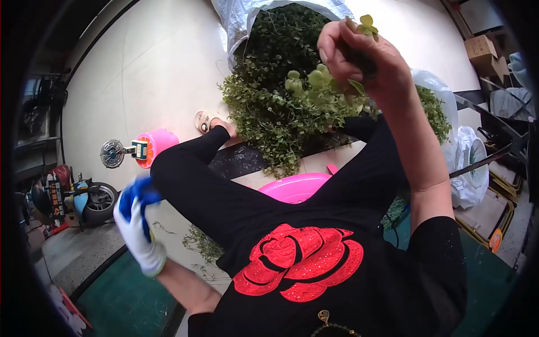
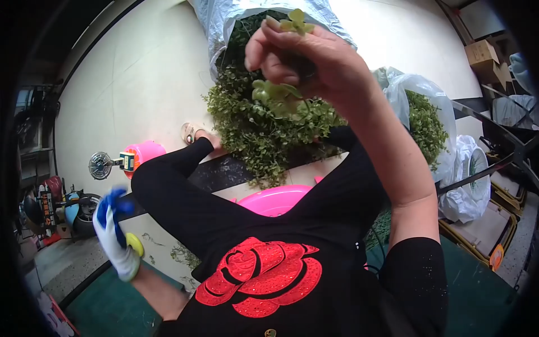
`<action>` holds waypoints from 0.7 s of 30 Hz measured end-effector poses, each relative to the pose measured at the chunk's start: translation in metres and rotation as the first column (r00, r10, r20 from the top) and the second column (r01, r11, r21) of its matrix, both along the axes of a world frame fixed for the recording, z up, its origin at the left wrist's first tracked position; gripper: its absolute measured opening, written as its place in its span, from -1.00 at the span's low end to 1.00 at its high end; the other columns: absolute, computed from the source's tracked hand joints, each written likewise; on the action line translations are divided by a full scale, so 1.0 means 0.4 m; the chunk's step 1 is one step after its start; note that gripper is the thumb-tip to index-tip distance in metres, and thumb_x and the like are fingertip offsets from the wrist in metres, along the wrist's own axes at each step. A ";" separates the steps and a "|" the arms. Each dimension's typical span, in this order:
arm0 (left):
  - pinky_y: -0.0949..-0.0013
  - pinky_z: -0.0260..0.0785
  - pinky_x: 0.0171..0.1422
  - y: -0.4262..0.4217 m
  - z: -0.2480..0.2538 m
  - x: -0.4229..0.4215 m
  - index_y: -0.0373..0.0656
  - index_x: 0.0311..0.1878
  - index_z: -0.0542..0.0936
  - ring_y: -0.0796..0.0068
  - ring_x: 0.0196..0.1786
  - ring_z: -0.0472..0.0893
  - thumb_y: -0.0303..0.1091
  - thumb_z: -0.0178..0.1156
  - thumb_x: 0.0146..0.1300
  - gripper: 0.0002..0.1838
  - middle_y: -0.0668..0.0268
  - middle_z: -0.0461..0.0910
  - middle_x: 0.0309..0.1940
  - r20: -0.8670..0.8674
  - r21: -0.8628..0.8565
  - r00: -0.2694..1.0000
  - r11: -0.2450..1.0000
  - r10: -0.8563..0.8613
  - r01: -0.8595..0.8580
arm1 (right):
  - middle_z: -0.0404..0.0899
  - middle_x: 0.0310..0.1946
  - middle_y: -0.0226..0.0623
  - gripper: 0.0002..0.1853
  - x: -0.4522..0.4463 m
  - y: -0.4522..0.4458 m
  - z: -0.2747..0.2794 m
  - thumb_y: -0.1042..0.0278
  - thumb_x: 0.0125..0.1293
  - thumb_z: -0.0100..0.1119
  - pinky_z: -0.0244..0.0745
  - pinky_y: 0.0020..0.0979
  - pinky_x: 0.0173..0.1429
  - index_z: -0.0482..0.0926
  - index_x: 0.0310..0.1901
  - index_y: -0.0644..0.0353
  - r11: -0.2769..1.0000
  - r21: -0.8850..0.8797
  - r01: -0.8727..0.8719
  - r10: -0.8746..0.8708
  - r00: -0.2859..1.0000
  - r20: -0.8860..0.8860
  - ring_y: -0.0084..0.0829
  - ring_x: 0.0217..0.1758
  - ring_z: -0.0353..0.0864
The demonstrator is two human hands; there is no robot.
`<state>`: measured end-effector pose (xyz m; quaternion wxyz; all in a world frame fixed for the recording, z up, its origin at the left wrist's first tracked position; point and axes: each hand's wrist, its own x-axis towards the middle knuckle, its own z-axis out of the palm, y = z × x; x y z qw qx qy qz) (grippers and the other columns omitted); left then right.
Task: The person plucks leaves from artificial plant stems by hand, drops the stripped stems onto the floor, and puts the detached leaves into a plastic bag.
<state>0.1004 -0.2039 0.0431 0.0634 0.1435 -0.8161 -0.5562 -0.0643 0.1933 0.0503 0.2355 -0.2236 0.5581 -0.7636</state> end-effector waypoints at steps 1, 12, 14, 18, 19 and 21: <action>0.39 0.45 -0.01 0.068 0.013 -0.058 -0.42 0.04 0.49 0.43 -0.16 0.60 -0.25 0.26 0.12 -0.50 0.11 0.59 -0.13 -0.042 0.132 0.983 0.974 -0.181 0.185 | 0.26 -0.71 -0.58 -0.51 0.016 -0.021 -0.001 -0.09 0.41 -0.14 0.00 -0.67 -0.71 0.52 -0.22 0.27 0.993 -0.115 -0.020 0.028 0.997 0.067 -0.76 -0.74 0.18; 0.53 0.42 -0.10 0.491 -0.080 -0.205 -0.36 -0.03 0.56 0.68 -0.30 0.55 -0.42 0.25 0.13 -0.66 0.30 0.65 -0.26 -0.033 0.465 0.587 0.508 -0.809 0.725 | 0.42 -0.48 -0.54 -0.59 0.094 0.038 -0.055 -0.02 0.44 -0.18 0.17 -0.66 -0.53 0.48 -0.05 0.17 0.892 -0.416 0.177 -0.067 0.962 0.264 -0.76 -0.56 0.26; 0.57 0.40 -0.17 0.470 -0.056 -0.201 -0.37 -0.03 0.57 0.73 -0.30 0.52 -0.41 0.13 0.24 -0.71 0.33 0.64 -0.24 0.037 0.518 0.599 0.527 -0.800 0.673 | 0.48 -0.43 -0.52 -0.61 0.117 0.061 -0.096 0.02 0.44 -0.16 0.16 -0.66 -0.53 0.46 0.00 0.17 0.891 -0.357 0.282 -0.161 0.929 0.332 -0.75 -0.57 0.24; 0.56 0.39 -0.21 0.450 -0.007 -0.174 -0.35 -0.08 0.60 0.71 -0.35 0.53 -0.42 0.10 0.23 -0.75 0.35 0.65 -0.34 0.129 0.487 0.622 0.596 -0.772 0.639 | 0.57 -0.21 -0.40 -0.60 0.158 0.111 -0.196 0.09 0.40 -0.04 0.35 -0.66 -0.31 0.38 0.15 0.15 0.898 -0.218 0.382 -0.301 0.895 0.330 -0.67 -0.24 0.54; 0.55 0.39 -0.21 0.445 -0.006 -0.174 -0.34 -0.10 0.61 0.70 -0.36 0.53 -0.42 0.10 0.23 -0.75 0.35 0.65 -0.36 0.168 0.435 0.604 0.609 -0.779 0.664 | 0.56 -0.12 -0.37 -0.58 0.162 0.140 -0.197 0.10 0.37 0.01 0.41 -0.53 -0.04 0.40 0.15 0.16 0.919 -0.089 0.384 -0.362 0.911 0.197 -0.57 -0.07 0.53; 0.53 0.40 -0.21 0.445 -0.014 -0.171 -0.33 -0.12 0.61 0.68 -0.37 0.54 -0.41 0.14 0.19 -0.75 0.33 0.66 -0.40 0.135 0.366 0.616 0.617 -0.776 0.697 | 0.51 0.03 -0.26 -0.52 0.163 0.164 -0.149 0.12 0.32 0.10 0.29 -0.39 0.24 0.39 0.18 0.20 0.793 0.019 0.609 -0.591 0.777 -0.217 -0.45 0.12 0.45</action>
